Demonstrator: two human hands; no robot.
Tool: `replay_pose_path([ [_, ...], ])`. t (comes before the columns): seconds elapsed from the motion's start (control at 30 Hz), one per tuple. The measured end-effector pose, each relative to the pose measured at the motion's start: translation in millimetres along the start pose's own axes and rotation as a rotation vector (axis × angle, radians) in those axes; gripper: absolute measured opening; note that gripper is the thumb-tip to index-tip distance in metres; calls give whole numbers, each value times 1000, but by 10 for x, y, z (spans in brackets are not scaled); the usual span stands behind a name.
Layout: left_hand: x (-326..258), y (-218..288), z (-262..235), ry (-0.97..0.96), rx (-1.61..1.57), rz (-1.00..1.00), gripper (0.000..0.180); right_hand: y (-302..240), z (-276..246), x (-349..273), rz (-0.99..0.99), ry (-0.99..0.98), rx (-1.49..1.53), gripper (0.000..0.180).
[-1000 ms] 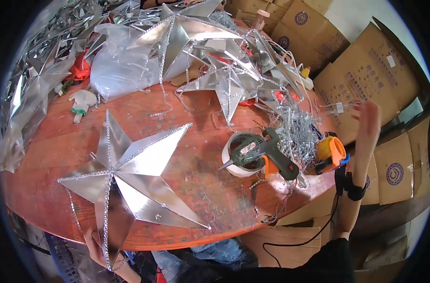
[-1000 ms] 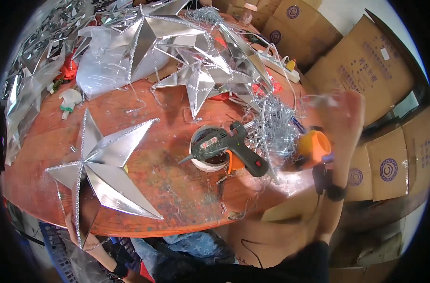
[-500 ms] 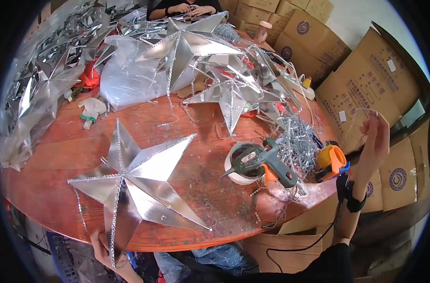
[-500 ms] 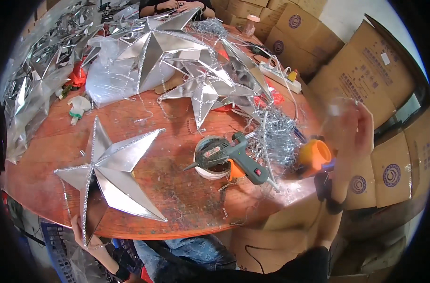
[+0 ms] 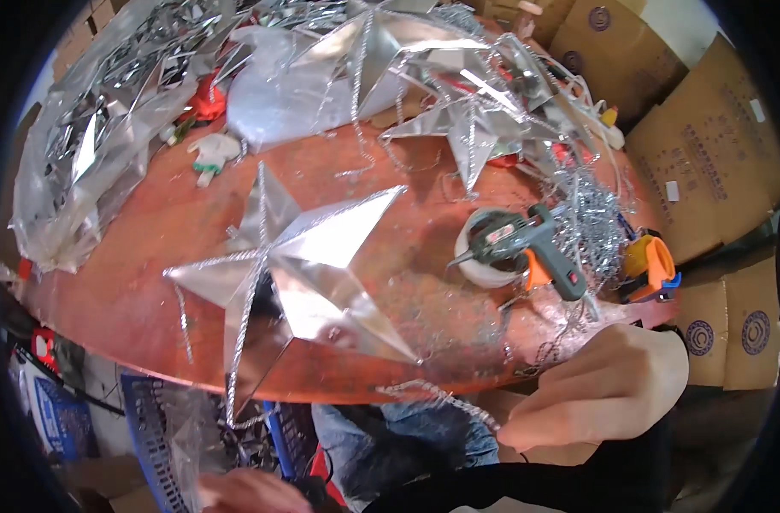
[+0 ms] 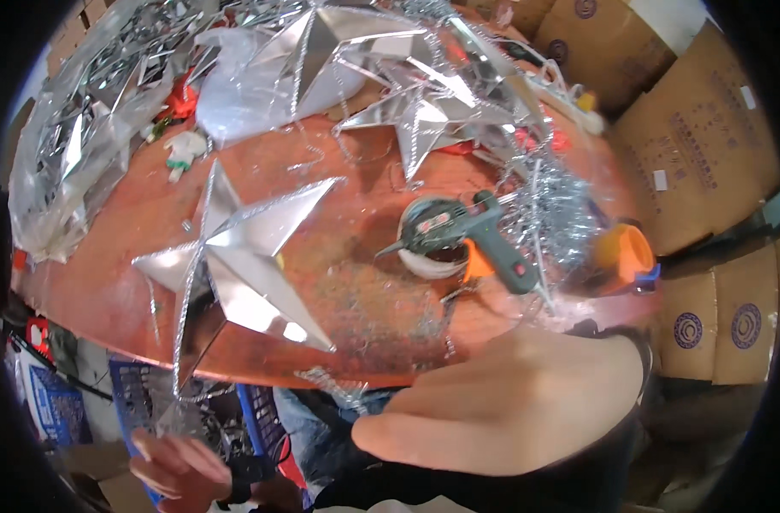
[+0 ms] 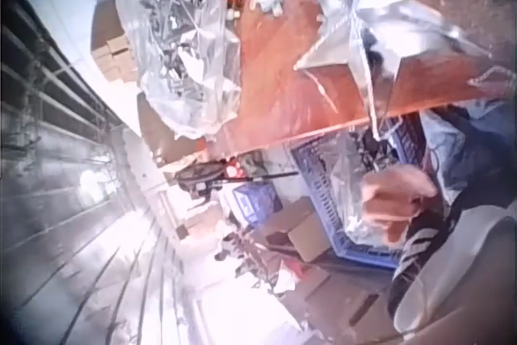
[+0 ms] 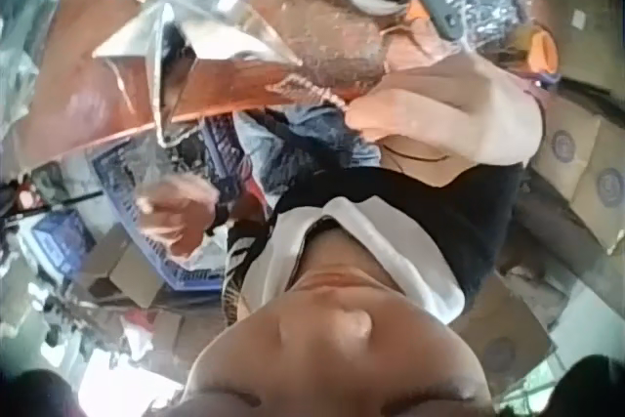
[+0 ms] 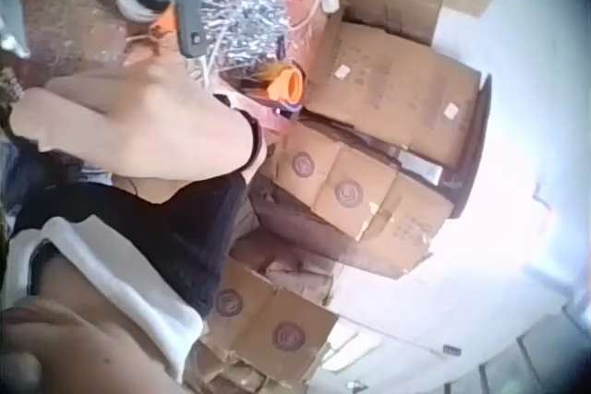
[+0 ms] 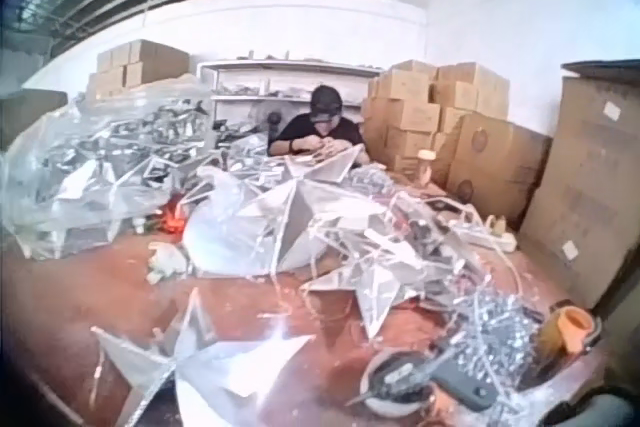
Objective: Assembling decorative metallic stars by gluing on silver chain accents using a hot glue gun.
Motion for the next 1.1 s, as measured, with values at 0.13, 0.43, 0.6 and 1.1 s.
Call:
replay_pose_path([
  [0.13,203,-161,330,-244,228,-106,40,-91,-46,326,-63,-133,54,18],
  [0.43,18,-386,534,-313,405,-732,13,107,134,397,122,-74,253,26],
  [0.6,67,-353,474,-201,447,-694,23,264,132,336,117,93,109,27],
  [1.1,-184,-316,324,18,410,-743,30,252,-121,342,306,290,104,13],
])
Point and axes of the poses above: each hand's wrist, its own x-axis towards the middle knuckle, its own z-axis out of the palm, y = z × x, the point moved 2 cm from there along x, towards the middle knuckle, and after that the axes turned 6 degrees about y, right-handed, at the moved point
